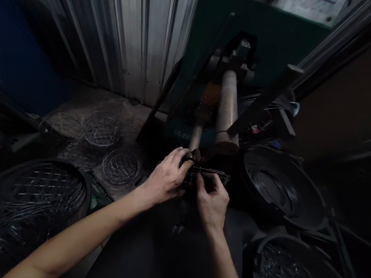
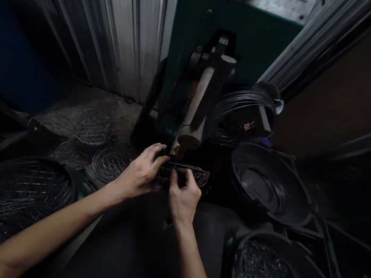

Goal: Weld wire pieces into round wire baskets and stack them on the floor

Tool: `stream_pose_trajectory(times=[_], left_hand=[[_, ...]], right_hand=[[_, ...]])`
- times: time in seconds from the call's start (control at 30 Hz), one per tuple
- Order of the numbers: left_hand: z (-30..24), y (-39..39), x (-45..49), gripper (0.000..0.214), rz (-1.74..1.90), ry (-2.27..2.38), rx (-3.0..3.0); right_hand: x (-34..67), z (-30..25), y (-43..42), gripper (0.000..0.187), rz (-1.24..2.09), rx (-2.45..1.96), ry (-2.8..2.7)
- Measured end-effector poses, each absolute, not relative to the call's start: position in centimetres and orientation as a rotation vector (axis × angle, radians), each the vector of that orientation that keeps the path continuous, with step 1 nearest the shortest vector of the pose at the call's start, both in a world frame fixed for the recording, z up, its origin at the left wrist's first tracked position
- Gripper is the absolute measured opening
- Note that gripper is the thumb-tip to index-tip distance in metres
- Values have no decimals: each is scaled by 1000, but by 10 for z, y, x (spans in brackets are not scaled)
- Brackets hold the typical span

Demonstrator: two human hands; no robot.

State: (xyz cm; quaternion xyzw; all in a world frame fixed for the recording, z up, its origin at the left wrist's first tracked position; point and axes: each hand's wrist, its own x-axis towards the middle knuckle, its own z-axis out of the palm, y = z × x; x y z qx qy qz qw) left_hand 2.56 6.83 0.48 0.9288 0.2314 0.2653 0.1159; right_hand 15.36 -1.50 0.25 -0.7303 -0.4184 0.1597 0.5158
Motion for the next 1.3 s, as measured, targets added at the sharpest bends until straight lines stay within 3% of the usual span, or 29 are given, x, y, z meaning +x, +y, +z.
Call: stream_pose_trajectory(times=[0.57, 0.9, 1.1, 1.3], left_hand=[[3, 76, 32, 77, 776, 728, 2769], [-7, 78, 39, 51, 888, 776, 2831], [4, 72, 29, 72, 742, 755, 2808], [32, 43, 14, 80, 479, 767, 2570]], right_hand=[[157, -2, -3, 25, 376, -1744, -997], [153, 6, -4, 24, 371, -1783, -996], [182, 25, -78, 37, 261, -1903, -771], [255, 25, -198, 35, -51, -2065, -487]])
